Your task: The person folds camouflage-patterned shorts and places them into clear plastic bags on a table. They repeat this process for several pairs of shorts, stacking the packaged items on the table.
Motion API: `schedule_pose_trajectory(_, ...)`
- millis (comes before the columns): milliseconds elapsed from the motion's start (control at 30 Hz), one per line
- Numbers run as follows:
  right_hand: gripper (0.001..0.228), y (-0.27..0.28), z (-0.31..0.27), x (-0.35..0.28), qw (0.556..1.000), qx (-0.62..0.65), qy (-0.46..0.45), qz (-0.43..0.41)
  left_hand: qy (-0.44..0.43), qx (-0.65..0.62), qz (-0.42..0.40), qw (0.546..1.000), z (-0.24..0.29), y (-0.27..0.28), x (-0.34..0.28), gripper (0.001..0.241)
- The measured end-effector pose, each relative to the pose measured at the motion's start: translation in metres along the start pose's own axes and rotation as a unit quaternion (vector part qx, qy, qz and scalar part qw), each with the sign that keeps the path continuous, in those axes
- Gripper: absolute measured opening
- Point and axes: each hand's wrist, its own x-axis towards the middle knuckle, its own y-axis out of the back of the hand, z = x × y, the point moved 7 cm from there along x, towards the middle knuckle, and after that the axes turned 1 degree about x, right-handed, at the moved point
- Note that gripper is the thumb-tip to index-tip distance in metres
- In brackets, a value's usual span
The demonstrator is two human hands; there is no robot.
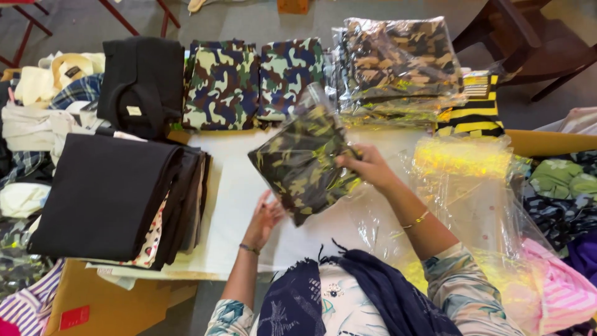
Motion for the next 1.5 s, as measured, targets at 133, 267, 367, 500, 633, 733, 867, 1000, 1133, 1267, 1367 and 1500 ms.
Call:
schedule_pose_trajectory(133,0.025,0.069,-0.02,0.006,0.99,0.137,-0.011,0.027,-0.082,0.016,-0.139,0.987,0.068,-0.154,0.04,0.074)
schedule_pose_trajectory(267,0.031,0.151,-0.041,0.028,0.961,0.254,0.048,0.094,-0.123,0.084,-0.117,0.982,0.126,-0.245,0.118,0.06)
schedule_pose_trajectory(367,0.036,0.203,-0.063,0.053,0.935,0.315,0.099,0.13,-0.179,0.123,-0.154,0.964,0.169,-0.321,0.171,0.06)
schedule_pose_trajectory(500,0.05,0.255,-0.012,0.103,0.912,0.366,0.05,0.177,-0.155,0.212,-0.099,0.96,0.154,-0.341,0.274,0.069)
schedule_pose_trajectory(633,0.063,0.284,0.067,0.122,0.915,0.289,-0.069,0.274,-0.155,0.262,-0.036,0.952,0.084,-0.276,0.38,0.068)
schedule_pose_trajectory(733,0.071,0.31,0.087,0.13,0.93,0.197,-0.041,0.308,-0.095,0.242,0.004,0.966,0.078,-0.277,0.373,0.072)
schedule_pose_trajectory(867,0.07,0.329,0.058,0.124,0.938,-0.035,-0.003,0.345,-0.16,0.322,0.007,0.933,0.114,-0.331,0.331,0.069)
schedule_pose_trajectory(1000,0.061,0.325,0.023,0.117,0.844,-0.388,-0.096,0.358,-0.268,0.6,0.056,0.752,0.127,-0.365,0.311,0.083)
schedule_pose_trajectory(1133,0.066,0.308,0.002,0.137,0.807,-0.485,-0.038,0.335,-0.336,0.758,0.128,0.544,0.123,-0.409,0.296,0.087)
schedule_pose_trajectory(1267,0.075,0.276,-0.019,0.169,0.832,-0.503,-0.024,0.235,-0.394,0.781,0.123,0.469,0.105,-0.434,0.305,0.079)
schedule_pose_trajectory(1367,0.083,0.259,-0.001,0.183,0.825,-0.525,-0.12,0.175,-0.267,0.822,0.08,0.496,0.099,-0.415,0.324,0.079)
schedule_pose_trajectory(1500,0.091,0.254,0.027,0.197,0.813,-0.52,-0.209,0.155,-0.154,0.847,0.035,0.507,0.096,-0.388,0.35,0.082)
